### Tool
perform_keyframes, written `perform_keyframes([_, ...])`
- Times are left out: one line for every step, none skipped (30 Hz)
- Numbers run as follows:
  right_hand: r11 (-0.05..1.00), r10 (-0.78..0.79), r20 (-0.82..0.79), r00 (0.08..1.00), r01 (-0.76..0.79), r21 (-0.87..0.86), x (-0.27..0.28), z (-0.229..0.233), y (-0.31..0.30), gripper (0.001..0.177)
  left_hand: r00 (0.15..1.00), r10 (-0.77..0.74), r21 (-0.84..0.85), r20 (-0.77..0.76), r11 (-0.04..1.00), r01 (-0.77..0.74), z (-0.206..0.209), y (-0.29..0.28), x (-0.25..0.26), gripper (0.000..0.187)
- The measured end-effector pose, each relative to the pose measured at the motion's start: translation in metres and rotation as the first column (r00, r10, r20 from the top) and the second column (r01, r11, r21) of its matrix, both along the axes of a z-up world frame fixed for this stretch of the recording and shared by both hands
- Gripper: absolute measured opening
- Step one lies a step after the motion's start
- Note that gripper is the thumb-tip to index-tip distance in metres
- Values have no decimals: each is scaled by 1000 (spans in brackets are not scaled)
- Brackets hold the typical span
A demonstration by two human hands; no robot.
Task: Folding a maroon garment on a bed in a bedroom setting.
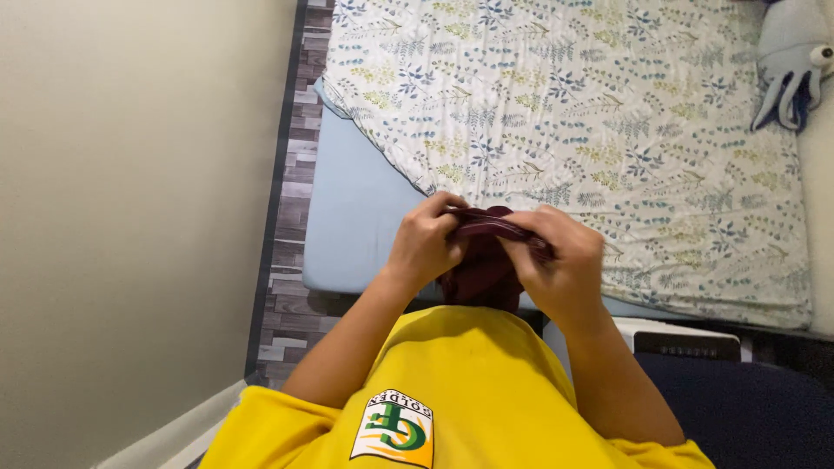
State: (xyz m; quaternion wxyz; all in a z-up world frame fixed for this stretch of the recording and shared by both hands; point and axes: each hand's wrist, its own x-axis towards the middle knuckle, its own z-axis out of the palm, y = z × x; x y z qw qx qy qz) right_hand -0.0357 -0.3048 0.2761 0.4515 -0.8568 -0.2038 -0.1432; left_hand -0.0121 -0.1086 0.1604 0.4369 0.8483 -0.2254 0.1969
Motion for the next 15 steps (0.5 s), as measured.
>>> perform_keyframes([1000,8,2,1000,-8,0,-1,0,-7,17,1000,8,0,2,1000,-8,-10,1,2,17])
perform_keyframes([999,-28,23,999,27,46,-1,0,-14,16,996,77,13,-43,997,-76,-21,1,4,16])
perform_keyframes([994,-63,40,997,59,91,-2,0,-22,15,985,145,26,-91,989,-143,-32,1,4,16])
perform_keyframes([995,-54,38,998,51,87,-3,0,-30,15,984,153,23,-93,988,-152,-32,-1,4,16])
perform_keyframes([990,-69,64,996,61,126,-3,0,-37,16,969,203,58,-144,979,-197,-32,-2,4,18])
perform_keyframes([984,-84,88,992,69,166,-3,0,-45,16,948,253,94,-192,967,-239,-33,-3,3,21])
perform_keyframes([984,-76,86,993,61,164,-2,1,-52,16,946,260,93,-195,965,-246,-33,-6,1,21])
perform_keyframes([982,-78,98,992,59,177,0,1,-59,16,954,257,91,-152,965,-245,-32,-10,-1,24])
perform_keyframes([980,-80,111,991,58,190,1,2,-65,16,962,252,89,-107,966,-243,-32,-14,-2,27])
perform_keyframes([981,-74,111,991,52,189,4,2,-68,16,960,258,88,-108,964,-249,-32,-21,-4,27])
perform_keyframes([981,-67,113,991,44,187,5,3,-72,15,976,214,59,-26,975,-212,-32,-29,-7,29])
perform_keyframes([982,-59,116,991,37,186,7,4,-75,14,984,170,34,57,984,-172,-32,-37,-9,31])
perform_keyframes([982,-51,116,992,29,185,8,3,-77,14,982,178,33,56,983,-180,-33,-46,-13,31])
perform_keyframes([984,-29,117,993,7,178,9,2,-78,15,986,147,20,84,989,-149,-34,-54,-17,33])
perform_keyframes([985,-6,119,993,-15,171,10,1,-80,17,987,115,8,113,993,-117,-35,-63,-19,34])
